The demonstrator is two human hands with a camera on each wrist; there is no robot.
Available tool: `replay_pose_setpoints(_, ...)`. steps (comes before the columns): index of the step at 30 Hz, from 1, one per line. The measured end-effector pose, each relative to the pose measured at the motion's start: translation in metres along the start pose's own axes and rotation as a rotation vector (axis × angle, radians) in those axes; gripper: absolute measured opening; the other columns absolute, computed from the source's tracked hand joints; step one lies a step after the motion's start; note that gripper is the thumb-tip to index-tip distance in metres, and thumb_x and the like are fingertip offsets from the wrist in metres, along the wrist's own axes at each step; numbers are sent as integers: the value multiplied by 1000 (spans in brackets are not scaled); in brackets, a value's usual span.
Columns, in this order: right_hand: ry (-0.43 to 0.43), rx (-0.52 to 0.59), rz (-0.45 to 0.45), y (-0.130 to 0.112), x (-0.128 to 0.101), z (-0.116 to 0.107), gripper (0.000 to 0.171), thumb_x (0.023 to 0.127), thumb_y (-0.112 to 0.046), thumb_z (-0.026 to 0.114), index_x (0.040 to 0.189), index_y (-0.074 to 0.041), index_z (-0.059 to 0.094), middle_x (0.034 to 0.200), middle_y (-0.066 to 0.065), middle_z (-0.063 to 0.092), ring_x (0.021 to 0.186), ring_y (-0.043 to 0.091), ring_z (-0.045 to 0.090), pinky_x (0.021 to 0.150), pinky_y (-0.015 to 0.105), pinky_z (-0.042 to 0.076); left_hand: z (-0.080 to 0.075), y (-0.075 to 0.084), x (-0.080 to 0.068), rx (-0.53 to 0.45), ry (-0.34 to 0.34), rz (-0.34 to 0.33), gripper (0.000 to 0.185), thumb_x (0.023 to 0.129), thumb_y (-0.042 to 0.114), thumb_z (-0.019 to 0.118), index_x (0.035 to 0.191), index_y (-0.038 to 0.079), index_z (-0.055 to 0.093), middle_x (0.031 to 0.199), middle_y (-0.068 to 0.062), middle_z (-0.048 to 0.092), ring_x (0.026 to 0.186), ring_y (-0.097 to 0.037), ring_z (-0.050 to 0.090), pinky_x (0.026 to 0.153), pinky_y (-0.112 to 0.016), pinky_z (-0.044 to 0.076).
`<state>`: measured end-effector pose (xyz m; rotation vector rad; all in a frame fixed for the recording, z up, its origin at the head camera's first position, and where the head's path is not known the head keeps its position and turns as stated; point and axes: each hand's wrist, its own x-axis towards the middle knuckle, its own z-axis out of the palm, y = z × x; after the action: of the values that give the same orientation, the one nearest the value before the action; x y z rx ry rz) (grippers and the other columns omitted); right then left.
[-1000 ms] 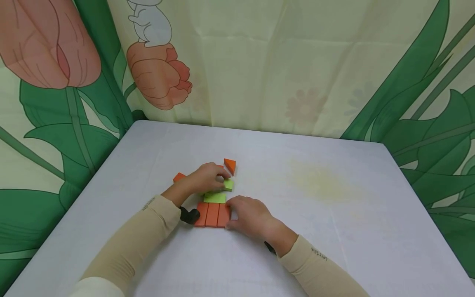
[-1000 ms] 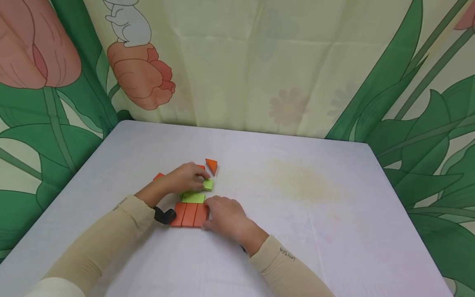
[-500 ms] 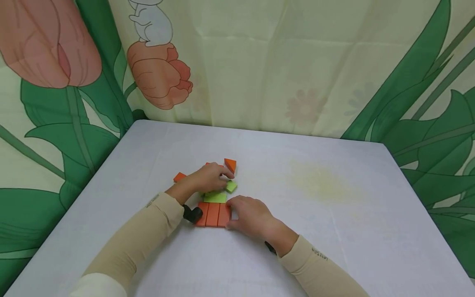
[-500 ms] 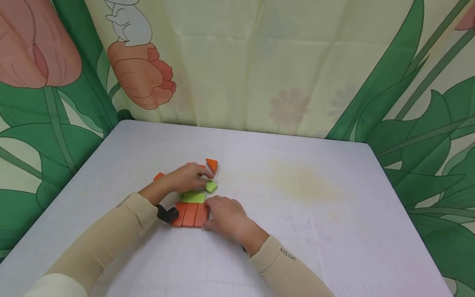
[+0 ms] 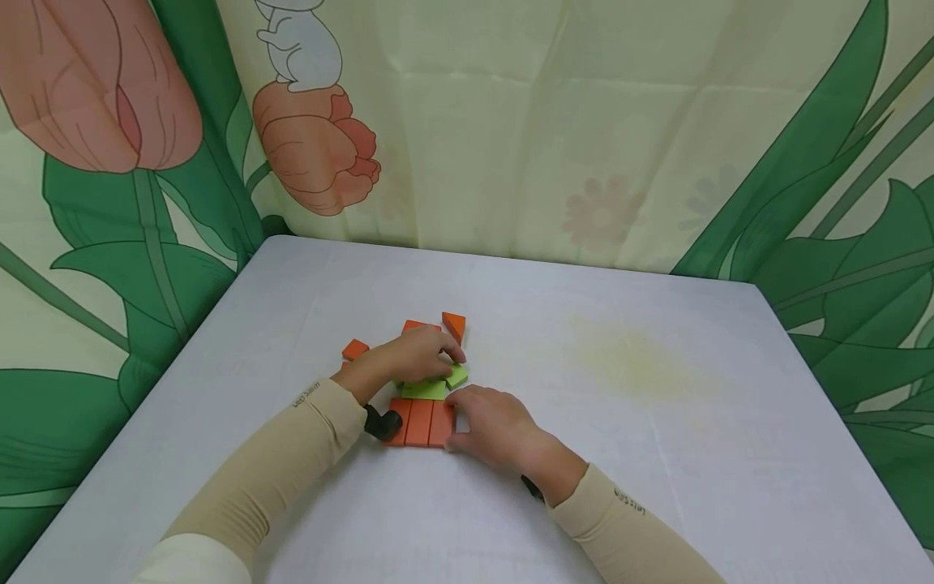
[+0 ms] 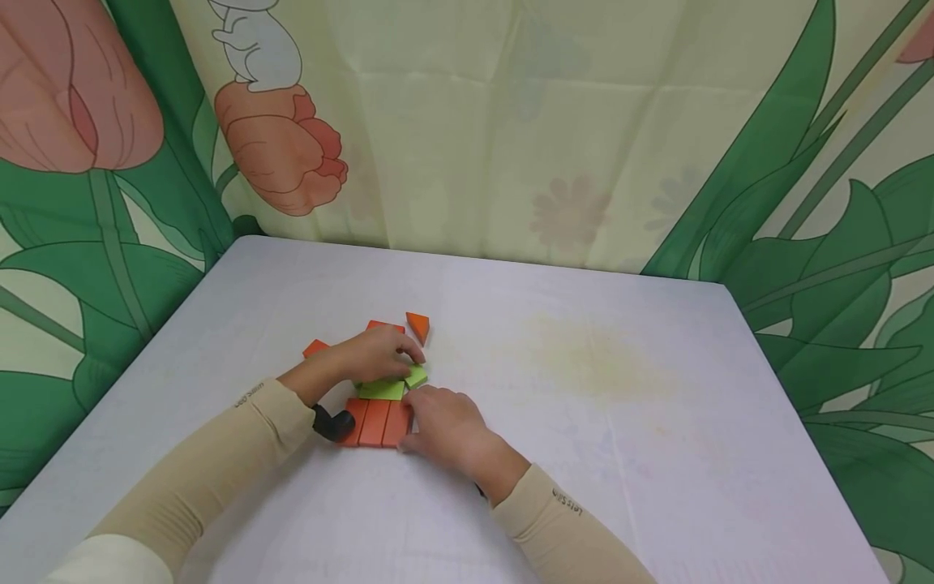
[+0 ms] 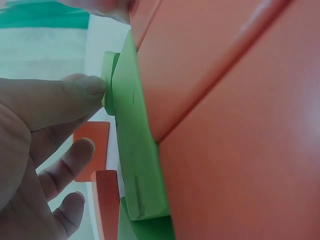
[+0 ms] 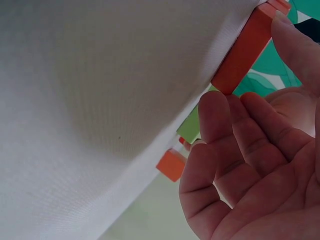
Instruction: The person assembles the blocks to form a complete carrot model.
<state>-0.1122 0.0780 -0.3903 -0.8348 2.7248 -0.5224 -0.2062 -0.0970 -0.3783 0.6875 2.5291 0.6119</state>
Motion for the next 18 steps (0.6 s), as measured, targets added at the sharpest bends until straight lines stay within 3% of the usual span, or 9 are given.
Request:
replay_pose_setpoints(10, -2, -1, -4, -1, -1, 0, 48, 85, -32, 81, 124, -9, 65, 111, 0, 67, 102, 19, 63, 87, 38, 53, 2, -2, -2, -26, -4, -38, 24, 95, 14, 69, 119, 17, 73, 123, 0, 66, 107, -17, 55, 87, -31, 49)
replay_pose_setpoints(18, -6, -1, 3, -2, -1, -1, 48, 85, -31, 82, 124, -9, 65, 110, 0, 67, 101, 19, 63, 86, 37, 53, 2, -5, -5, -6, 30, -21, 27, 96, 16, 68, 123, 17, 71, 124, 2, 65, 109, -17, 56, 85, -31, 49)
